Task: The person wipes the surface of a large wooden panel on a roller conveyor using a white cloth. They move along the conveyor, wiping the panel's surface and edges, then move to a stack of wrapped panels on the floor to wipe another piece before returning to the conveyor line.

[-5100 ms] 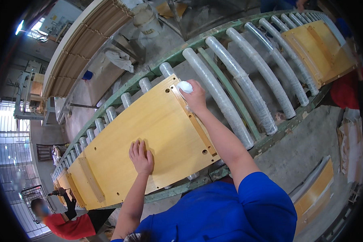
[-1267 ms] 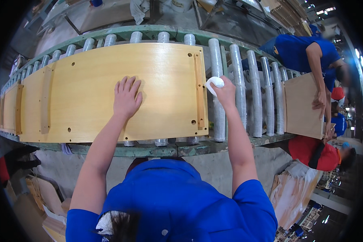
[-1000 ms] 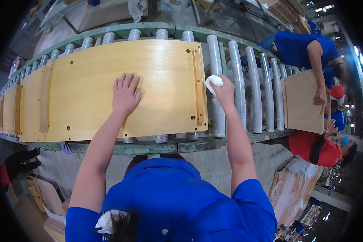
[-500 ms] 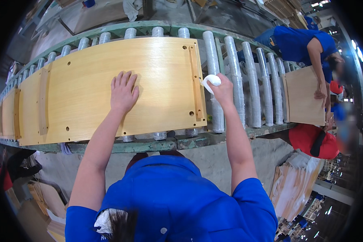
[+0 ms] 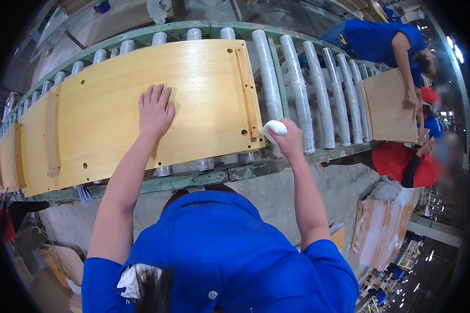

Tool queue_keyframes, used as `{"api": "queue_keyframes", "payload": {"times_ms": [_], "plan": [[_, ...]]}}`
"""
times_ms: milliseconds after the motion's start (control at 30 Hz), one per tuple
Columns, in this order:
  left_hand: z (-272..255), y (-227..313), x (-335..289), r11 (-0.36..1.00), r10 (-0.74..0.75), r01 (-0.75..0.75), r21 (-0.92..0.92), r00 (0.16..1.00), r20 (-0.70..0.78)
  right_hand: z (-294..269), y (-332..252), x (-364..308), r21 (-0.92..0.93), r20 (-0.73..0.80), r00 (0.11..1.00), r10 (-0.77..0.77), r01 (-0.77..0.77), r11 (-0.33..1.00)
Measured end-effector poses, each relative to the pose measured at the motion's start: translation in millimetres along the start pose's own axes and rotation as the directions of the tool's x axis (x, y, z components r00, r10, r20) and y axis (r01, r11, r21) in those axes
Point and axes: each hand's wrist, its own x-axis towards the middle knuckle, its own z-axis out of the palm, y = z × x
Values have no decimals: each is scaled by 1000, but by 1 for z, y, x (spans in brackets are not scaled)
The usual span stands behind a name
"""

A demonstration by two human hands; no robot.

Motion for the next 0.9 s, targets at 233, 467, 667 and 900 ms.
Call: {"api": "queue_keyframes", "payload": {"times_ms": [233, 467, 667, 900], "plan": [[-1, 2, 0, 1000, -2, 1, 18, 1000, 4, -2, 4, -27, 32, 0, 999, 40, -40, 999], [1, 1, 0, 1000, 0, -1, 29, 1000, 21, 1, 10, -29, -5, 4, 999, 38, -38, 999], [2, 4, 0, 999, 6, -6, 51, 1000, 5, 4, 22, -25, 151, -56, 977, 205, -195, 969], [5, 16, 4, 999, 9, -9, 35, 1000, 12, -22, 39, -26, 726, -10, 834, 552, -373, 578]]}}
